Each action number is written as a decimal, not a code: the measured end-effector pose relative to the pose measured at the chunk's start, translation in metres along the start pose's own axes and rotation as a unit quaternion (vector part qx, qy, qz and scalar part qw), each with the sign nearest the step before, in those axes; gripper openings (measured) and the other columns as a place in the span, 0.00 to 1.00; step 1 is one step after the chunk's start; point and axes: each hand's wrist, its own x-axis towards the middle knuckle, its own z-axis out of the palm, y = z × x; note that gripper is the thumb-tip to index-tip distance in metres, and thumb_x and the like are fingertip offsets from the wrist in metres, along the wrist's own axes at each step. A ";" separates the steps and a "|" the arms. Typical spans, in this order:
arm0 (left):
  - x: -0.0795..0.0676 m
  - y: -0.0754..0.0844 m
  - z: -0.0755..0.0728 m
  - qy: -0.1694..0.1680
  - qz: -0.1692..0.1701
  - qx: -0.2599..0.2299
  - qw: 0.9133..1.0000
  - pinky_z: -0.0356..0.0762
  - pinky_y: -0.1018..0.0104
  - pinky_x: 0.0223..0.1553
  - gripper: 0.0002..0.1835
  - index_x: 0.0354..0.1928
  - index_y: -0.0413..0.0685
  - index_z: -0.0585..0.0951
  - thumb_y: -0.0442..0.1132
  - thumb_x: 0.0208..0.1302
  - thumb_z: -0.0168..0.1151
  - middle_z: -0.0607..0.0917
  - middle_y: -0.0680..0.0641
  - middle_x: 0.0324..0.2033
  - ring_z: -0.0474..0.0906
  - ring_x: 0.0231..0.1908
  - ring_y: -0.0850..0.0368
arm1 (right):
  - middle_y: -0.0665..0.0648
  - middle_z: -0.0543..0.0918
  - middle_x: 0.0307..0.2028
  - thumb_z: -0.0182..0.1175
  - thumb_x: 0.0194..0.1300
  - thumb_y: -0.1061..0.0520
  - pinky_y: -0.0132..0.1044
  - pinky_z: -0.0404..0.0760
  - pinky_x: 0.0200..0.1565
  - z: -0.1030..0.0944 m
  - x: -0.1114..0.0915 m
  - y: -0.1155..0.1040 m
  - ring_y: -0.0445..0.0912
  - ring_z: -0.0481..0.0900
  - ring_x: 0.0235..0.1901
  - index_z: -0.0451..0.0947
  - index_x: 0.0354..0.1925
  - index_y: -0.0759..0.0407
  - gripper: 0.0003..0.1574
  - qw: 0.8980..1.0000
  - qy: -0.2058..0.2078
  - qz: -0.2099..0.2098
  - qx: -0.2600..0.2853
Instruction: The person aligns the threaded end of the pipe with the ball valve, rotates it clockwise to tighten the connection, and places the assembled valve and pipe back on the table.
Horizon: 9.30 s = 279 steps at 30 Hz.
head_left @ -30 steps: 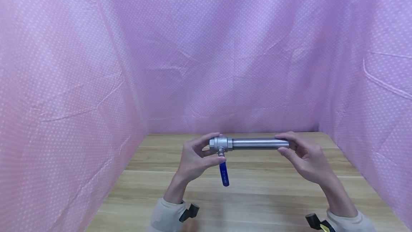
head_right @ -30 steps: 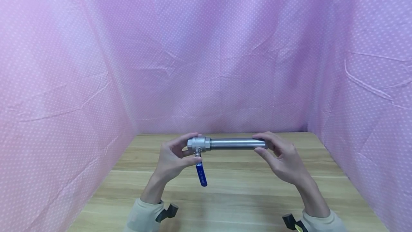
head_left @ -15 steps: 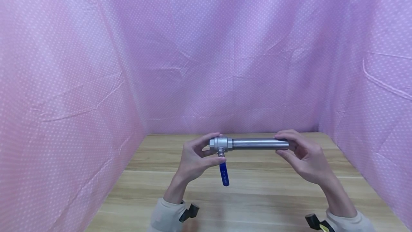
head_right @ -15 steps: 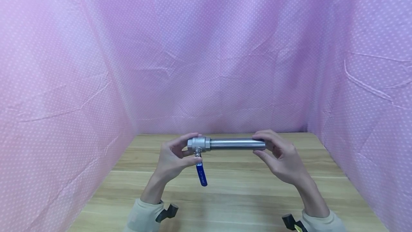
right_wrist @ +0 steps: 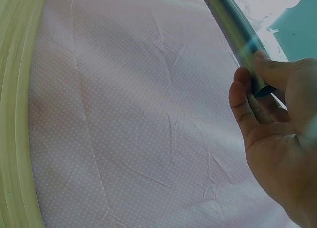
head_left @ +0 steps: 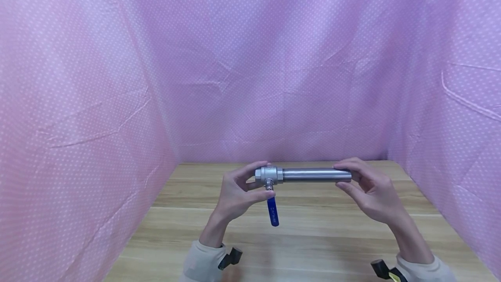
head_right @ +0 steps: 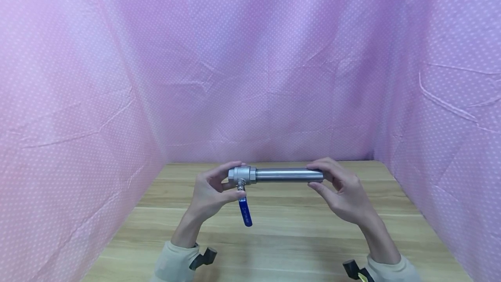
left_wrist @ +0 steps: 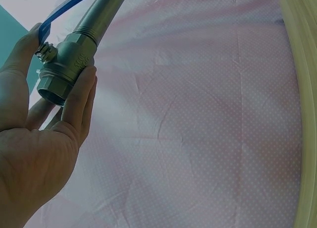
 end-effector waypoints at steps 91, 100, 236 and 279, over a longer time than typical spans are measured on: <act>0.001 -0.003 -0.002 -0.005 0.023 -0.005 1.000 0.94 0.54 0.65 0.36 0.69 0.30 0.83 0.19 0.55 0.82 0.86 0.24 0.63 0.89 0.61 0.60 | 0.53 0.82 0.31 0.71 0.66 0.78 0.28 0.77 0.23 -0.001 -0.005 -0.003 0.30 0.81 0.30 0.83 0.60 0.78 0.24 0.991 0.017 0.042 -0.125; 0.001 -0.002 -0.001 -0.002 0.020 -0.001 1.000 0.95 0.54 0.65 0.37 0.69 0.31 0.83 0.19 0.55 0.82 0.87 0.25 0.63 0.89 0.60 0.60 | 0.56 0.89 0.54 0.66 0.55 0.90 0.29 0.82 0.28 0.000 0.000 -0.008 0.34 0.84 0.36 0.80 0.63 0.81 0.36 0.996 0.005 0.049 -0.069; 0.001 -0.004 -0.001 -0.009 0.028 -0.008 1.000 0.94 0.53 0.65 0.37 0.69 0.31 0.83 0.19 0.55 0.82 0.86 0.24 0.62 0.89 0.60 0.60 | 0.49 0.87 0.31 0.70 0.54 0.87 0.29 0.77 0.21 -0.001 -0.003 -0.012 0.32 0.81 0.28 0.84 0.60 0.75 0.35 0.992 0.010 0.067 -0.110; 0.001 -0.005 -0.001 -0.011 0.028 -0.007 1.000 0.94 0.53 0.64 0.37 0.69 0.29 0.82 0.19 0.56 0.82 0.86 0.24 0.63 0.89 0.60 0.60 | 0.50 0.80 0.31 0.71 0.53 0.87 0.30 0.70 0.18 -0.001 -0.004 -0.006 0.35 0.72 0.23 0.82 0.62 0.77 0.37 0.994 0.004 0.050 -0.093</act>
